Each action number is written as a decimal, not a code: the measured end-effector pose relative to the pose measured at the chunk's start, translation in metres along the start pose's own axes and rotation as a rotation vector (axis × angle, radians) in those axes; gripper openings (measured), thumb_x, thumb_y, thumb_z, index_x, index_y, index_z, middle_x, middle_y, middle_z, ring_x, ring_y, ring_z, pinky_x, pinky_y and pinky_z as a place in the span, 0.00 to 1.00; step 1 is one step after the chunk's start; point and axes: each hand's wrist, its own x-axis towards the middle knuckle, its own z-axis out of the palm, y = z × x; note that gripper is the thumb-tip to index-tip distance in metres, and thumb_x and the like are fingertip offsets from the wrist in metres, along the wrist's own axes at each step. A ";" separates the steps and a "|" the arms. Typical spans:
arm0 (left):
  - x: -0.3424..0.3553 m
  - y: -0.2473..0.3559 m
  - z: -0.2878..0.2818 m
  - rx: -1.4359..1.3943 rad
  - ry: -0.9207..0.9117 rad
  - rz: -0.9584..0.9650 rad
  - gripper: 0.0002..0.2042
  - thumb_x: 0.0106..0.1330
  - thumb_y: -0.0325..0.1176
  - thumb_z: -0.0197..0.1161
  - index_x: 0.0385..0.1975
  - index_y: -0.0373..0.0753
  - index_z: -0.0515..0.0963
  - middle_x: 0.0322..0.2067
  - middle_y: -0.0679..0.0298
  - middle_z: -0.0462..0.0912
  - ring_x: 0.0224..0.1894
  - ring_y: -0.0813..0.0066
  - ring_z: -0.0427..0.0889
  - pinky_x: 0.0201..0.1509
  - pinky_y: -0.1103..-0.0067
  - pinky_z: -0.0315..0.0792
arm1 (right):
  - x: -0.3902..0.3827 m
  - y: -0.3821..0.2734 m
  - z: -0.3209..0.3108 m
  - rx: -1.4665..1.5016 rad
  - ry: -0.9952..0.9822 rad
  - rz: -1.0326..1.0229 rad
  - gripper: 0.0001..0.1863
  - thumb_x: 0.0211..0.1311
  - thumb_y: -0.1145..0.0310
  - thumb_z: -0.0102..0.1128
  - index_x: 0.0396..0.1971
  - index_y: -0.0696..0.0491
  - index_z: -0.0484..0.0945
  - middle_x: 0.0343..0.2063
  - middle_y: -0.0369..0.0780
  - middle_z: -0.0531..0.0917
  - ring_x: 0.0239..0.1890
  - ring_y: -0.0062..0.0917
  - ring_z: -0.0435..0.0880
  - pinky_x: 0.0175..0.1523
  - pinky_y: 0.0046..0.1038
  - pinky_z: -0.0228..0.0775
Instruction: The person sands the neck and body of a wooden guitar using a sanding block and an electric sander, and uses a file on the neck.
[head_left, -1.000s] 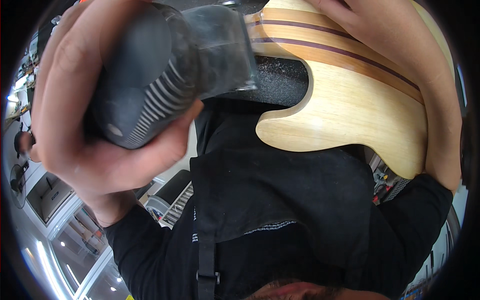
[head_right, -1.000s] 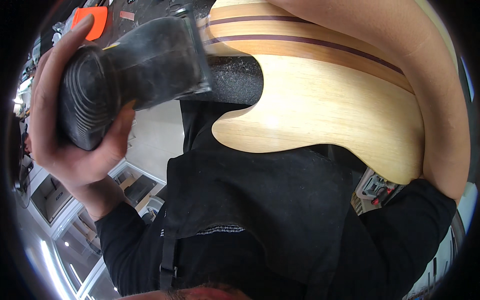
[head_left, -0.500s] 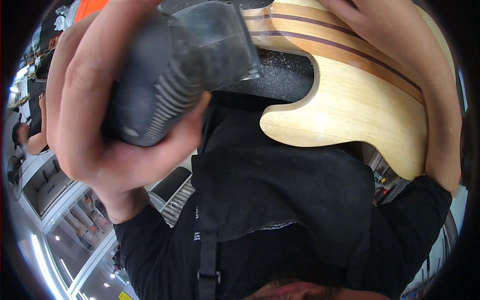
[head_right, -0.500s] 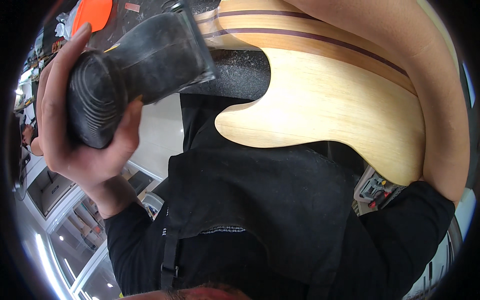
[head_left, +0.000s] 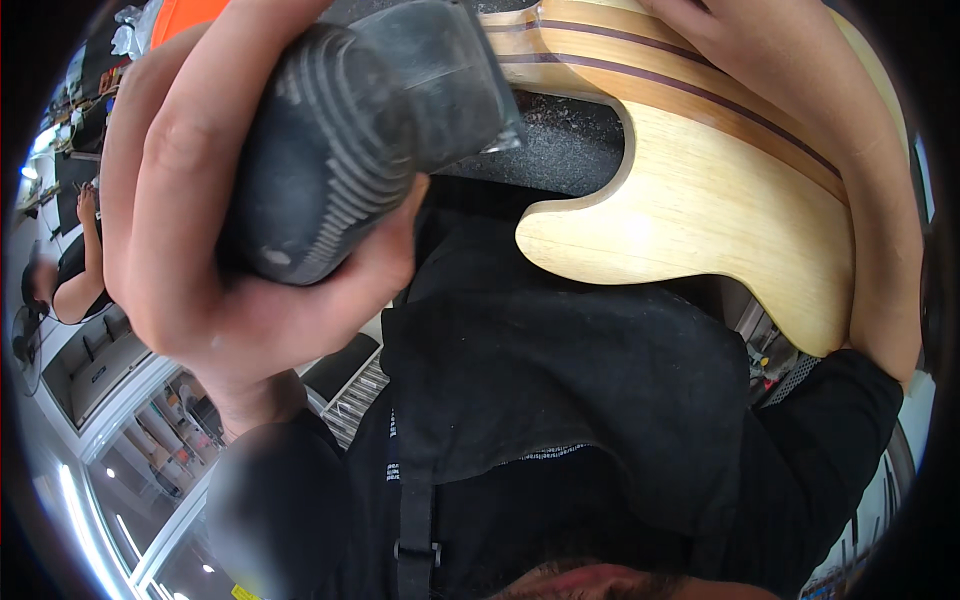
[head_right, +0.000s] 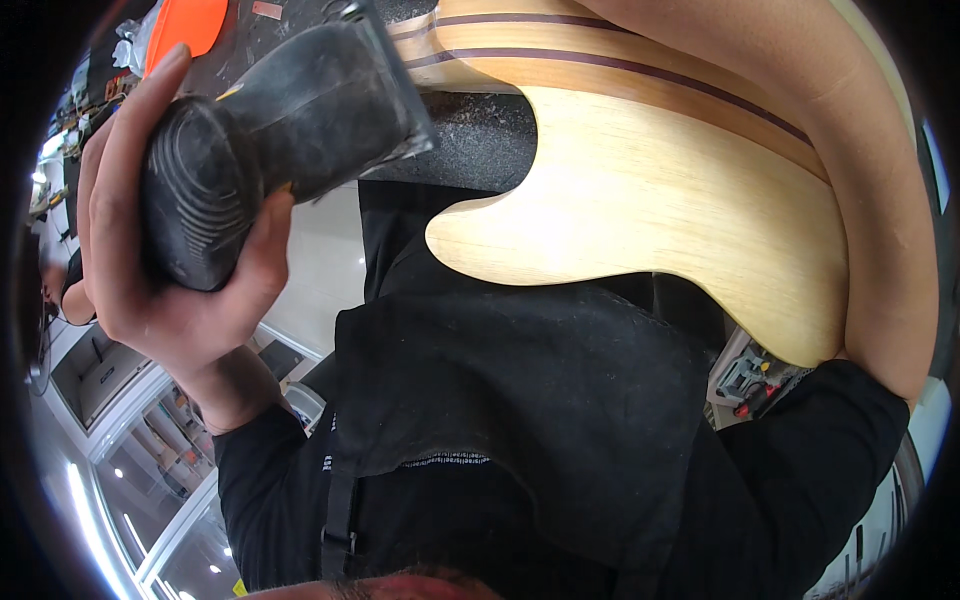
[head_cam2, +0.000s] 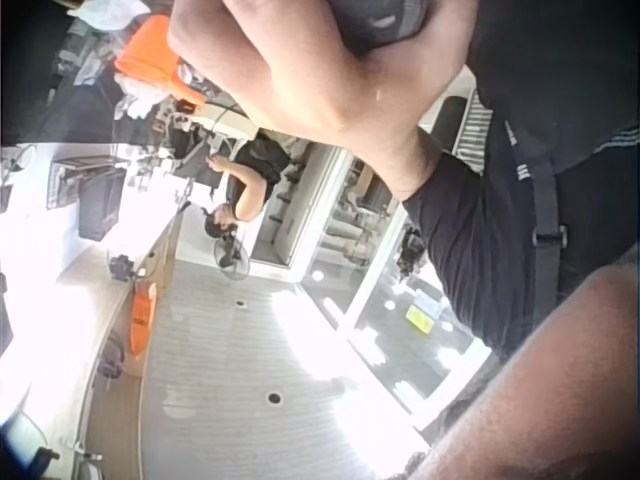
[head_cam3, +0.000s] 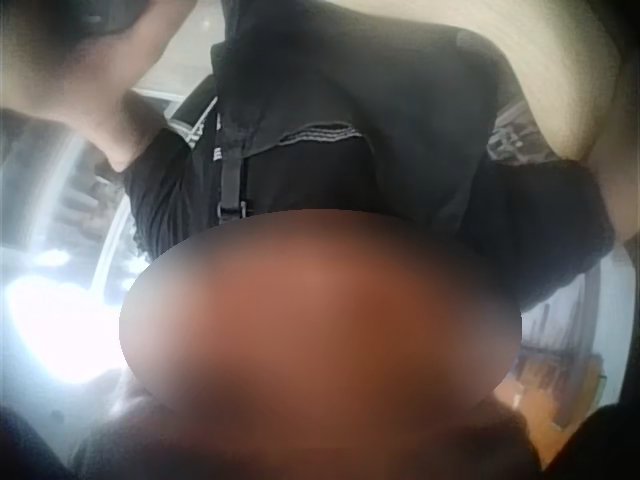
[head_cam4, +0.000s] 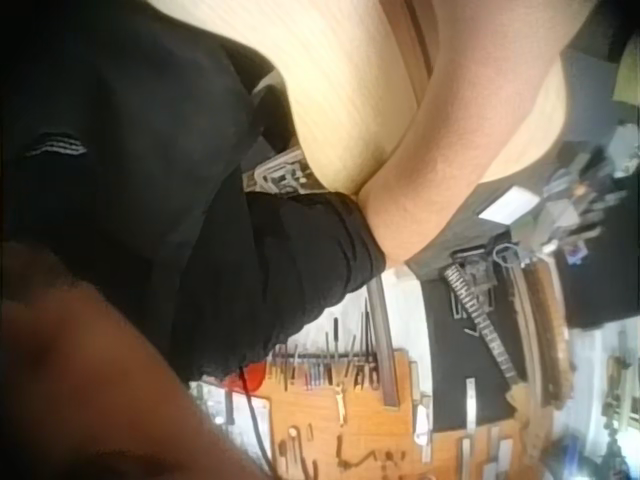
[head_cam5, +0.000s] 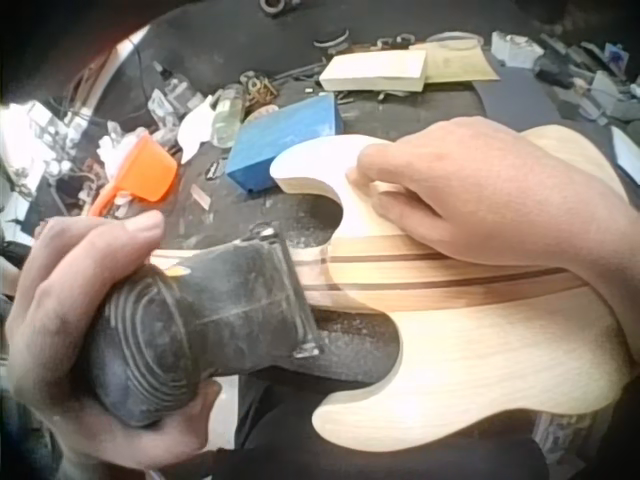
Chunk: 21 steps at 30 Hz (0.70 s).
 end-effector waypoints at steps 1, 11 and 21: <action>0.002 0.004 0.000 -0.005 -0.001 -0.002 0.37 0.44 0.31 0.78 0.60 0.23 0.80 0.55 0.44 0.88 0.53 0.54 0.87 0.62 0.65 0.79 | -0.001 0.000 -0.001 0.008 0.000 0.000 0.10 0.74 0.68 0.60 0.45 0.57 0.85 0.30 0.48 0.87 0.33 0.43 0.88 0.41 0.41 0.78; -0.003 0.006 0.002 -0.016 -0.001 0.038 0.36 0.45 0.30 0.78 0.60 0.25 0.80 0.54 0.46 0.89 0.53 0.53 0.87 0.61 0.65 0.79 | 0.000 0.002 -0.005 0.031 -0.047 0.029 0.10 0.75 0.67 0.59 0.43 0.57 0.85 0.29 0.48 0.87 0.33 0.44 0.88 0.40 0.42 0.77; -0.007 0.003 0.002 0.068 0.013 0.100 0.34 0.47 0.34 0.80 0.57 0.25 0.81 0.52 0.47 0.89 0.52 0.51 0.88 0.59 0.65 0.80 | 0.000 0.000 0.004 -0.091 0.005 0.013 0.09 0.75 0.67 0.59 0.42 0.57 0.84 0.28 0.49 0.86 0.33 0.46 0.87 0.40 0.43 0.76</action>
